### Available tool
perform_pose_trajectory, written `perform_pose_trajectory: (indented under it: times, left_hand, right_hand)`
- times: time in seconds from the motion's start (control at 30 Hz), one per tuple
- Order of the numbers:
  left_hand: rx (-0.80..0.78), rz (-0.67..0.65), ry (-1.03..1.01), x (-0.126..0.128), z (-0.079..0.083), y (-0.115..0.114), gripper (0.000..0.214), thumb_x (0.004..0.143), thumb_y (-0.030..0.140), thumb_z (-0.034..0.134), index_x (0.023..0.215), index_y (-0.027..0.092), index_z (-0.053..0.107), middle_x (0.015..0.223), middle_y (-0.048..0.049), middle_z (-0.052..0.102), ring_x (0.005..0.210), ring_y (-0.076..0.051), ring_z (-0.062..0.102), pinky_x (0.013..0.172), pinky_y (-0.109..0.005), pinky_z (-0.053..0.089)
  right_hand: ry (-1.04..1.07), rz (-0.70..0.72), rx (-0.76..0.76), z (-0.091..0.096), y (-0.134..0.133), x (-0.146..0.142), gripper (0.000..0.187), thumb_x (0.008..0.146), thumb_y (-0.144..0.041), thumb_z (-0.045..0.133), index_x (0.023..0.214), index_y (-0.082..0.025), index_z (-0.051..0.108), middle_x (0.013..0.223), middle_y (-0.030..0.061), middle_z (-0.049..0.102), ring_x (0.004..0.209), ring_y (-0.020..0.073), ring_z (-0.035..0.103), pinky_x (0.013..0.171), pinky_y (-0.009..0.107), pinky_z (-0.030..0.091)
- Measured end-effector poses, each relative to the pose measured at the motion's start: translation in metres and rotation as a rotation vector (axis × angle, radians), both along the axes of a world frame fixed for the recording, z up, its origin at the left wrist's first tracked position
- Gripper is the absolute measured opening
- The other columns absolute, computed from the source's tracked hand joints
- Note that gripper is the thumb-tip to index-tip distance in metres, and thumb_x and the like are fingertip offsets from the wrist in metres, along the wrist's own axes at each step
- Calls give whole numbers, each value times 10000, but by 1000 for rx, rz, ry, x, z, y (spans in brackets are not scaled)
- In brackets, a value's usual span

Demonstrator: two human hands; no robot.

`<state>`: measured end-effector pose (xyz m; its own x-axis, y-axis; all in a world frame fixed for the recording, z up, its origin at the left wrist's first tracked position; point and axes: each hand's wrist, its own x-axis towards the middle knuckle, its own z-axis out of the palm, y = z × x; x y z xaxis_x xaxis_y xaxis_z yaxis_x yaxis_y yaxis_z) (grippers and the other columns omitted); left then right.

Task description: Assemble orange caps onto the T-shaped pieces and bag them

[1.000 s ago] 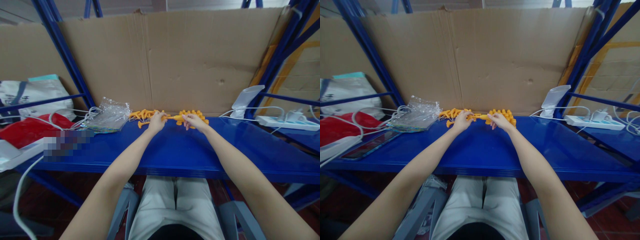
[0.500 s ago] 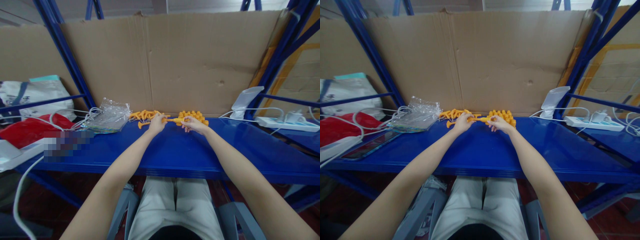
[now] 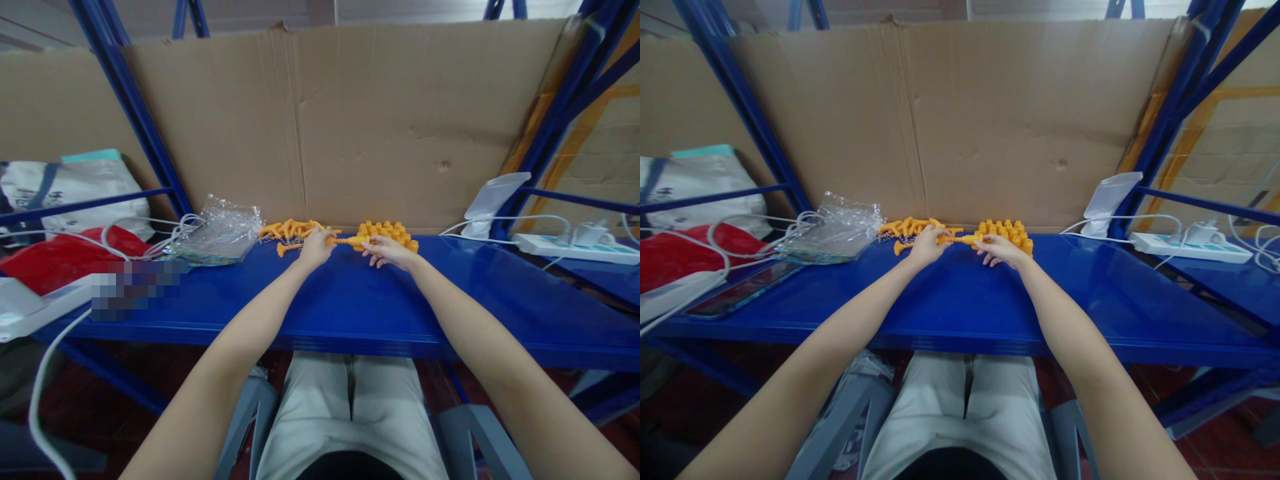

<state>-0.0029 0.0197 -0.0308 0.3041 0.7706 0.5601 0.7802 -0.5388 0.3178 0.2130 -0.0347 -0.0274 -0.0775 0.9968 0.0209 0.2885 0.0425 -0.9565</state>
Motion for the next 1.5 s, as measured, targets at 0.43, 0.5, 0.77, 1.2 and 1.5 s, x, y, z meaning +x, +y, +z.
perform_pose_trajectory:
  times: [0.43,0.5,0.77,1.2,1.5]
  left_hand:
    - [39,-5,-1,2,-3,0,254,839,190,659,1082,204,730,1045,-80,647,1026,-240,628,979,-380,483]
    - [36,-6,1,3,-2,-1,259,842,183,655,1089,199,729,1048,-81,645,1020,-238,625,980,-379,480]
    - [40,-1,-4,3,-1,-6,260,856,179,651,1106,199,718,1043,-75,623,1005,-231,618,988,-373,470]
    - [47,12,58,6,0,-10,262,872,184,633,1123,199,707,1074,-79,605,965,-230,639,958,-388,497]
    - [17,13,74,8,1,-13,283,889,193,617,1158,187,704,1112,-96,614,1011,-237,631,973,-382,491]
  right_hand:
    - [4,10,83,-3,7,4,324,925,-451,638,739,-196,565,720,60,642,513,111,559,424,221,447]
    - [25,3,78,-3,8,4,328,936,-434,625,726,-192,555,695,50,629,496,103,554,421,216,435]
    - [2,6,111,-6,11,4,415,918,-549,599,702,-203,522,643,29,581,473,108,531,421,234,416]
    - [189,-101,-63,-6,17,-5,355,949,-471,590,730,-204,507,546,-17,497,410,72,385,368,202,266]
    - [206,-105,-131,1,11,-6,342,976,-446,546,743,-198,515,533,-28,486,404,63,333,367,203,236]
